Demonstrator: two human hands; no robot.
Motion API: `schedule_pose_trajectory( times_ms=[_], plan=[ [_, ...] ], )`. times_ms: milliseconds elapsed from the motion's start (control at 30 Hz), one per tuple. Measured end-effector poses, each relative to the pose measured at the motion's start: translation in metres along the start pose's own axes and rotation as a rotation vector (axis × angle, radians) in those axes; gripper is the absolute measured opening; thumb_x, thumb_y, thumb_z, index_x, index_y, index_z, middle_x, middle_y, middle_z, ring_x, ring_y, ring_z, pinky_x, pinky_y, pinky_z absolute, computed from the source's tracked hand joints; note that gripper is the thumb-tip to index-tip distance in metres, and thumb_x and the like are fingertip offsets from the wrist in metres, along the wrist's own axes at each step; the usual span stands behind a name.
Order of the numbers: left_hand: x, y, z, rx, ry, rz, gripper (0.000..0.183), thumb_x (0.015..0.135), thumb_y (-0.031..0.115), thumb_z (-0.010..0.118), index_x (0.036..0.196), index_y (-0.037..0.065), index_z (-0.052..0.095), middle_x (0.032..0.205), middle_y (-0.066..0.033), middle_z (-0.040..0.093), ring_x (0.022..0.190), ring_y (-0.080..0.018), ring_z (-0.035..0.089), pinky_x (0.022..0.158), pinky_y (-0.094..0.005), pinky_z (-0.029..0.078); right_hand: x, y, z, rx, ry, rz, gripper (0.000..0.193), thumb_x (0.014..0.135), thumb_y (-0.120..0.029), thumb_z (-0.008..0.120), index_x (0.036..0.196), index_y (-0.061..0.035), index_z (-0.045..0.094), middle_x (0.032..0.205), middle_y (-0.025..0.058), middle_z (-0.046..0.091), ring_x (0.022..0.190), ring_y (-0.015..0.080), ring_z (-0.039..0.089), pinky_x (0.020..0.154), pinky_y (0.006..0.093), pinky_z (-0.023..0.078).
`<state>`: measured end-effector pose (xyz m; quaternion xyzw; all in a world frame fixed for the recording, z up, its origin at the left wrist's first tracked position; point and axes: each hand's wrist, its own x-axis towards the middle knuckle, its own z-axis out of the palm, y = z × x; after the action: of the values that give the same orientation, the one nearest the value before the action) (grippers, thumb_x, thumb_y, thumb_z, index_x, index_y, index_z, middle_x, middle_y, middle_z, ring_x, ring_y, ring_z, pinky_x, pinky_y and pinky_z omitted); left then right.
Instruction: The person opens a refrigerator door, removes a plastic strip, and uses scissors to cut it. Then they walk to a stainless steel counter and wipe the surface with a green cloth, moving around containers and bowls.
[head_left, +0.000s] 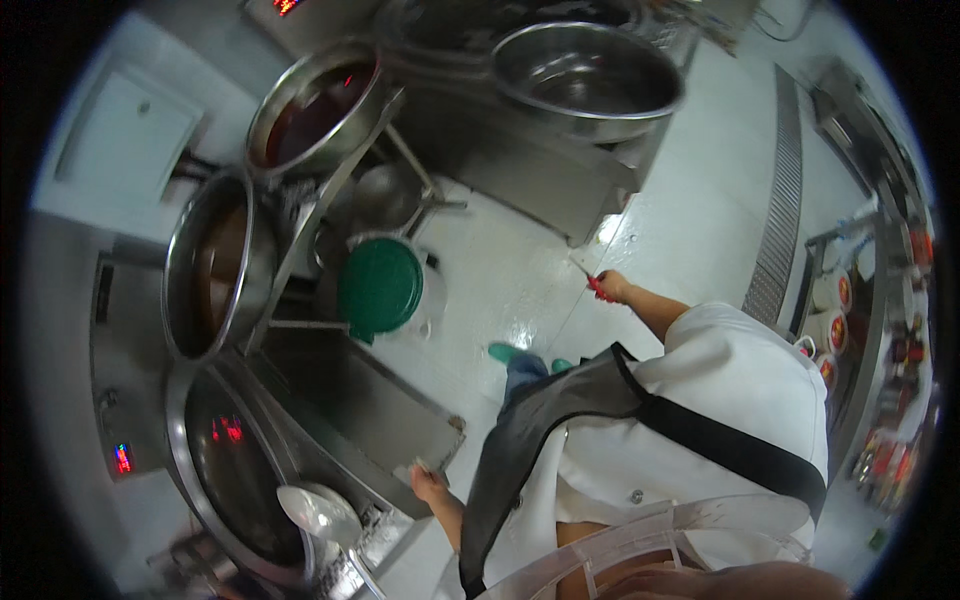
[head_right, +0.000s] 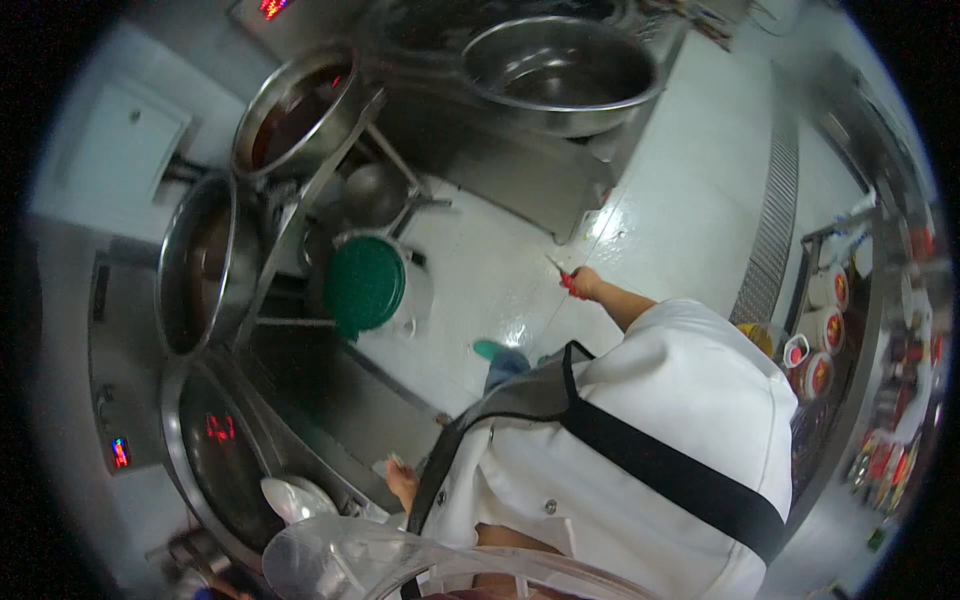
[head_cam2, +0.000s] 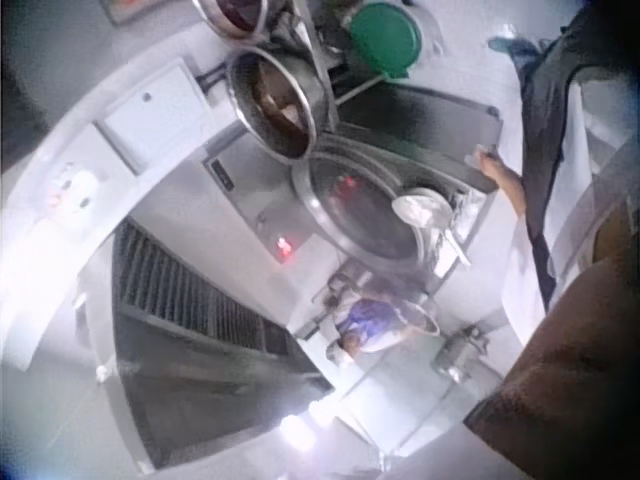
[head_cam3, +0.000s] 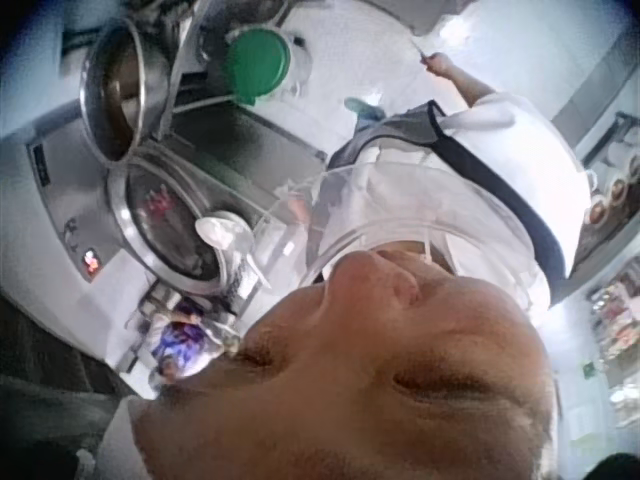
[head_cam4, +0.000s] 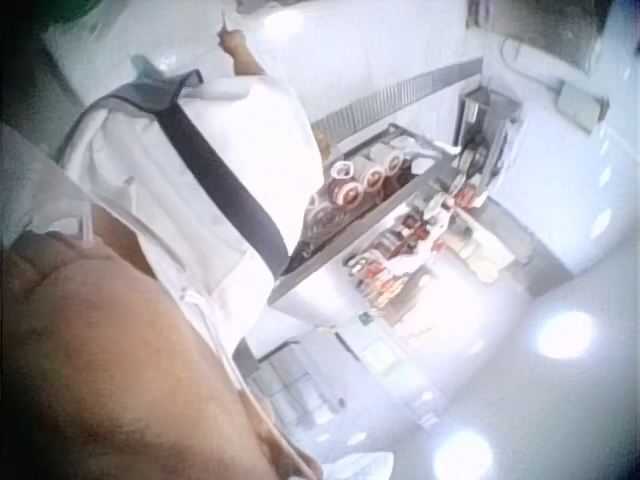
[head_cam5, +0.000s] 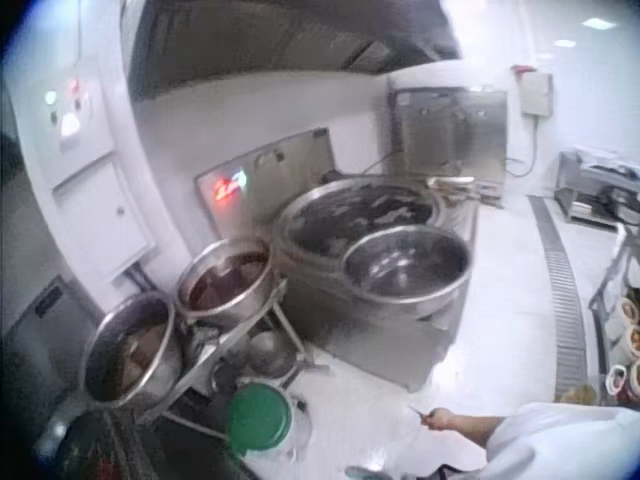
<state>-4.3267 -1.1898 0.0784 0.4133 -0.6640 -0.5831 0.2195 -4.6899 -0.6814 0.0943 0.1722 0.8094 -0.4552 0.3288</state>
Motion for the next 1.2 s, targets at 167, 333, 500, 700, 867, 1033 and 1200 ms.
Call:
schedule_pose_trajectory(
  times_ms=[167, 333, 500, 700, 867, 1033, 1200],
  plan=[
    [0.06, 0.033, 0.041, -0.533, 0.165, -0.445, 0.006, 0.076, 0.011, 0.059, 0.081, 0.008, 0.056, 0.07, -0.0004, 0.058, 0.055, -0.01, 0.052, 0.044, -0.0203, 0.038, 0.042, 0.023, -0.002, -0.265, -0.024, 0.078, 0.038, 0.071, -0.038, 0.06, 0.066, -0.0011, 0.057, 0.052, 0.0057, 0.053, 0.037, 0.0131, 0.044, 0.034, 0.0274, 0.034],
    [0.13, 0.05, 0.083, -0.324, 0.334, -0.525, 0.01, 0.074, 0.008, 0.061, 0.083, 0.008, 0.056, 0.075, -0.0013, 0.059, 0.059, -0.0107, 0.053, 0.047, -0.0217, 0.039, 0.033, -0.005, -0.003, -0.254, 0.0, 0.294, 0.03, 0.071, -0.027, 0.064, 0.066, 0.0011, 0.057, 0.052, 0.0075, 0.053, 0.041, 0.0153, 0.049, 0.036, 0.0289, 0.037],
    [0.18, 0.062, 0.115, -0.467, 0.281, -0.468, 0.014, 0.075, 0.008, 0.06, 0.088, 0.006, 0.055, 0.074, -0.0031, 0.059, 0.055, -0.012, 0.052, 0.044, -0.022, 0.039, 0.053, -0.039, 0.007, -0.127, 0.043, 0.345, 0.022, 0.075, -0.022, 0.061, 0.067, -0.0025, 0.055, 0.053, 0.0059, 0.05, 0.036, 0.0132, 0.041, 0.034, 0.0277, 0.031],
    [0.217, 0.086, 0.155, -0.472, 0.206, -0.479, 0.01, 0.074, 0.006, 0.061, 0.082, 0.007, 0.055, 0.075, -0.0002, 0.058, 0.058, -0.0101, 0.049, 0.049, -0.021, 0.039, 0.133, -0.037, 0.02, 0.032, -0.054, 0.334, 0.024, 0.076, -0.022, 0.06, 0.063, -0.0027, 0.054, 0.05, 0.0061, 0.05, 0.034, 0.0126, 0.039, 0.031, 0.0272, 0.027],
    [0.224, 0.073, 0.155, -0.441, 0.331, -0.468, 0.008, 0.074, 0.006, 0.06, 0.081, 0.006, 0.055, 0.075, -0.0011, 0.058, 0.059, -0.0111, 0.05, 0.052, -0.0228, 0.042, 0.161, -0.124, 0.067, -0.249, -0.136, 0.195, 0.02, 0.08, -0.015, 0.051, 0.064, -0.004, 0.054, 0.052, 0.0084, 0.052, 0.033, 0.0134, 0.043, 0.027, 0.0262, 0.027],
    [0.225, 0.05, 0.166, -0.43, 0.225, -0.398, 0.014, 0.073, 0.005, 0.062, 0.084, 0.002, 0.054, 0.076, -0.0039, 0.059, 0.066, -0.0118, 0.054, 0.057, -0.0236, 0.044, 0.184, -0.191, 0.09, -0.255, -0.196, 0.172, 0.015, 0.077, -0.016, 0.056, 0.067, -0.0051, 0.054, 0.049, 0.0066, 0.05, 0.031, 0.0125, 0.039, 0.026, 0.0252, 0.026],
    [0.231, 0.122, 0.221, -0.205, -0.053, -0.377, 0.012, 0.073, 0.004, 0.062, 0.083, 0.002, 0.055, 0.071, -0.0023, 0.058, 0.06, -0.0079, 0.051, 0.054, -0.0191, 0.041, 0.229, -0.174, 0.077, -0.248, -0.138, 0.214, 0.026, 0.071, -0.026, 0.065, 0.065, -0.0026, 0.053, 0.047, 0.0073, 0.049, 0.03, 0.0129, 0.037, 0.028, 0.0274, 0.026]
  ],
)
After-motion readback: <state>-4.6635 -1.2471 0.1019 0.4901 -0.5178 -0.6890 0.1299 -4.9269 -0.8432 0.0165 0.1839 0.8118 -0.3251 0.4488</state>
